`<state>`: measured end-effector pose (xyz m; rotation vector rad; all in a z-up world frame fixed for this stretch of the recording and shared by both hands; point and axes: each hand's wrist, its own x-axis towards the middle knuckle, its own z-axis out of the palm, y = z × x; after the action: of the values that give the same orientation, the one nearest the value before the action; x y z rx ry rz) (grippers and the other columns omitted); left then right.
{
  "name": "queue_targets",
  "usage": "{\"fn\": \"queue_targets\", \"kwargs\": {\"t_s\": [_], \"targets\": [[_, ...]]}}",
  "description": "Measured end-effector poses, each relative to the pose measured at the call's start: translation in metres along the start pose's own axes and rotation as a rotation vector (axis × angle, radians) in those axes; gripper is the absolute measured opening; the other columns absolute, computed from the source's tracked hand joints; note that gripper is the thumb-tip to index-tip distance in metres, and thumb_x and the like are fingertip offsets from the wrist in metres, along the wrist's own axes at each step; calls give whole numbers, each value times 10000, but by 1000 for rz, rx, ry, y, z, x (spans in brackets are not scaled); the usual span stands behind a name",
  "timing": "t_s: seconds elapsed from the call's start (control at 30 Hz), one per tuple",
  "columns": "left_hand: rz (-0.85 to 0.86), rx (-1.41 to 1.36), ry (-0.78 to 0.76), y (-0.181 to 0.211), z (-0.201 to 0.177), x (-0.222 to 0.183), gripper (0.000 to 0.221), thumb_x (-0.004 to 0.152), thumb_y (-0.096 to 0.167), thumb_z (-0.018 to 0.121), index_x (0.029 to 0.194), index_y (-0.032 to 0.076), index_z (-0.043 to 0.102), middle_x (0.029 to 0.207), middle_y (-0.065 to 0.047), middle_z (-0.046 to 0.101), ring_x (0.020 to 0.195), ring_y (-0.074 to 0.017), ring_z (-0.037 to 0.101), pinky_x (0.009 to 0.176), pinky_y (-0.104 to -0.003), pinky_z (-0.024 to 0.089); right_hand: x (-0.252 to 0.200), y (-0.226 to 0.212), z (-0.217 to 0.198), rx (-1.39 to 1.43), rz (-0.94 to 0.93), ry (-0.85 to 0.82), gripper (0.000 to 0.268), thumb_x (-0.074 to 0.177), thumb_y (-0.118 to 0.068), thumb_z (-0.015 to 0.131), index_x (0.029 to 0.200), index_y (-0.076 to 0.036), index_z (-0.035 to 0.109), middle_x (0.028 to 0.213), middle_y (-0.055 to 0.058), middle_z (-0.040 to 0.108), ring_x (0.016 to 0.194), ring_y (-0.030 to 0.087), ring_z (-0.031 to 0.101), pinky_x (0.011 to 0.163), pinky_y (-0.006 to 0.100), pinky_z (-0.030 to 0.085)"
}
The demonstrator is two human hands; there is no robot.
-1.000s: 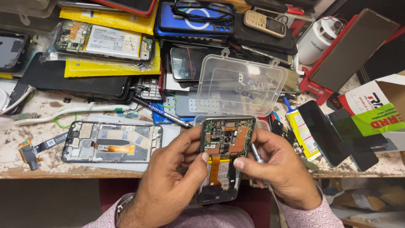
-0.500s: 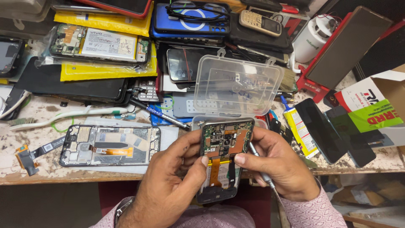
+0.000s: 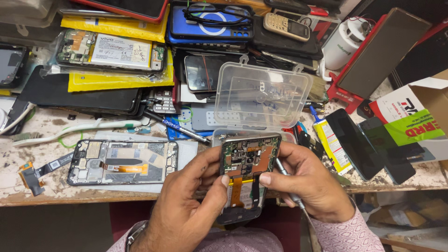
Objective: The person disassembles a mobile phone by removing the internal protective cover and then using a screwdriver to unscrew several fasteners from the circuit board.
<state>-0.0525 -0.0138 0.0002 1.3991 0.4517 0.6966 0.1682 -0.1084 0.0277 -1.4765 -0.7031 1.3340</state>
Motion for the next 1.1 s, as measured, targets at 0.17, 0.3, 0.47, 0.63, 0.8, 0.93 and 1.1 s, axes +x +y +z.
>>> {"fn": "queue_targets", "kwargs": {"t_s": [0.17, 0.3, 0.47, 0.63, 0.8, 0.93, 1.1], "targets": [[8, 21, 0, -1, 1, 1, 471, 959, 42, 557, 1424, -18, 512, 1257, -179, 777, 1168, -224, 769, 990, -354, 606, 1, 0, -2, 6, 7, 17, 333, 794, -31, 759, 1118, 16, 696, 809, 42, 725, 497, 34, 553, 361, 198, 391], [-7, -6, 18, 0, 2, 3, 465, 959, 47, 565, 1417, -19, 524, 1238, -174, 733, 1150, -224, 763, 961, -348, 604, 2, 2, -2, 5, -6, 21, 328, 810, -39, 762, 1125, 15, 687, 813, 37, 717, 484, 33, 538, 361, 199, 393], [23, -10, 10, -1, 3, 2, 470, 961, 33, 554, 1425, -32, 513, 1266, -192, 774, 1181, -231, 762, 991, -350, 594, -2, -4, 6, 5, 4, -2, 416, 804, -47, 773, 1211, -10, 695, 822, 7, 693, 515, 13, 514, 397, 185, 356], [12, -13, 6, -2, 4, 3, 491, 953, 30, 556, 1436, -34, 495, 1274, -194, 767, 1175, -229, 763, 987, -351, 602, -2, -9, 16, -13, -6, 36, 419, 817, -61, 760, 1224, -4, 678, 944, 32, 759, 608, 28, 586, 446, 195, 386], [-5, -53, 9, -3, 5, 3, 491, 952, 21, 556, 1436, -35, 495, 1274, -193, 767, 1155, -219, 757, 963, -342, 602, -1, -8, 16, -101, 4, 83, 378, 796, -92, 773, 1157, -8, 698, 868, 23, 751, 525, 18, 527, 389, 191, 339], [-17, -58, 13, 0, 3, 4, 496, 950, 17, 557, 1441, -25, 495, 1271, -178, 765, 1132, -192, 753, 933, -319, 607, 1, -5, 14, -125, -33, 76, 367, 809, -113, 770, 1154, -10, 697, 848, 30, 752, 504, 26, 531, 366, 199, 354], [-87, -68, 13, 1, 1, 5, 491, 950, 35, 561, 1437, 3, 506, 1244, -150, 778, 1068, -153, 759, 853, -287, 620, 4, -4, 16, -83, 0, 86, 383, 809, -113, 757, 1173, -24, 677, 859, 26, 747, 478, 21, 505, 333, 198, 315]]}}
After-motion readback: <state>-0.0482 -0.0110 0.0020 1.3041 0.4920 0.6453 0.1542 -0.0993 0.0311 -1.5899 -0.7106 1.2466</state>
